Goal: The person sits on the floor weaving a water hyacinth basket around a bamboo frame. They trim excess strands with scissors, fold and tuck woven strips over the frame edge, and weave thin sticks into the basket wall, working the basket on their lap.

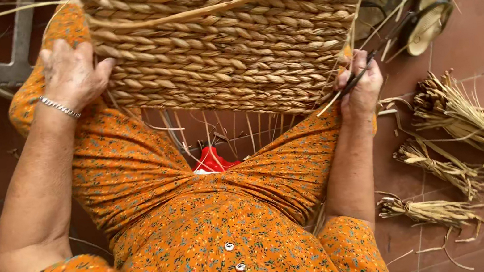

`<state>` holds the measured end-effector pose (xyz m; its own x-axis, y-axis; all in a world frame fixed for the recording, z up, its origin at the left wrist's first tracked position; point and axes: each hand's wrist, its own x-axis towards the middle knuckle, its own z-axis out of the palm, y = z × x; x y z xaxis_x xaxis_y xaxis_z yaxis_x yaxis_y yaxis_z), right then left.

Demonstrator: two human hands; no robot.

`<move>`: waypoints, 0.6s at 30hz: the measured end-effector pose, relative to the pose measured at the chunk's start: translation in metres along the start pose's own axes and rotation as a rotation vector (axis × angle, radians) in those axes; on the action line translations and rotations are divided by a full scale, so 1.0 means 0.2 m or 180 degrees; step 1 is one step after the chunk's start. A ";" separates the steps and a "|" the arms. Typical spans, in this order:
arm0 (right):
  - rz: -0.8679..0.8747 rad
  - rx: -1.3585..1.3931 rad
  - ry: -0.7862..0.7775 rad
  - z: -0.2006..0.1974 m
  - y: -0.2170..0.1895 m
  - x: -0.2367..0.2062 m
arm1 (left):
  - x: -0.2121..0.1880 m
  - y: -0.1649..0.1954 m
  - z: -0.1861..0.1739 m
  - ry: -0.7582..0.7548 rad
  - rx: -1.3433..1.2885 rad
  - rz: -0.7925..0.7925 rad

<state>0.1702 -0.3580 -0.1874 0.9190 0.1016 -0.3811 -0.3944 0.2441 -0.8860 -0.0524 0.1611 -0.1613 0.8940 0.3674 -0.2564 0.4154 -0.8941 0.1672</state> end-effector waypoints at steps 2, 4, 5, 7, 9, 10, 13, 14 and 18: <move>0.0159 0.0043 -0.0030 0.01 -0.02 0.03 | 0.01 -0.02 -0.02 -0.0362 -0.0018 0.0042; 0.0252 0.0251 -0.0142 0.01 -0.05 0.05 | 0.03 -0.02 -0.05 -0.0849 -0.0053 0.0177; 0.0298 0.0359 -0.0181 0.01 -0.05 0.06 | 0.03 -0.01 -0.05 -0.0876 -0.0248 0.0087; 0.0259 0.0188 0.0034 0.00 -0.06 0.08 | 0.02 0.02 -0.03 -0.0972 -0.0644 -0.0062; 0.0157 0.0079 0.0159 -0.01 -0.07 0.08 | -0.01 0.08 0.01 -0.1003 -0.1300 -0.0657; 0.0083 0.0063 0.0147 -0.02 -0.07 0.08 | -0.02 0.11 0.03 -0.1004 -0.1634 -0.0960; 0.0003 -0.0116 0.0305 -0.02 -0.08 0.08 | -0.06 0.17 0.09 -0.0032 -0.2295 -0.0059; 0.0009 -0.0213 0.0407 -0.02 -0.08 0.08 | -0.06 0.17 0.10 -0.0436 -0.2091 -0.0339; 0.0057 -0.0424 0.0510 0.02 -0.09 0.09 | -0.06 0.11 0.06 -0.1518 -0.1011 -0.0694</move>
<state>0.1942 -0.3569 -0.1769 0.9038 -0.0525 -0.4247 -0.4172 0.1128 -0.9018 -0.0560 0.1329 -0.1664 0.6397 0.3127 -0.7021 0.6756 -0.6644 0.3197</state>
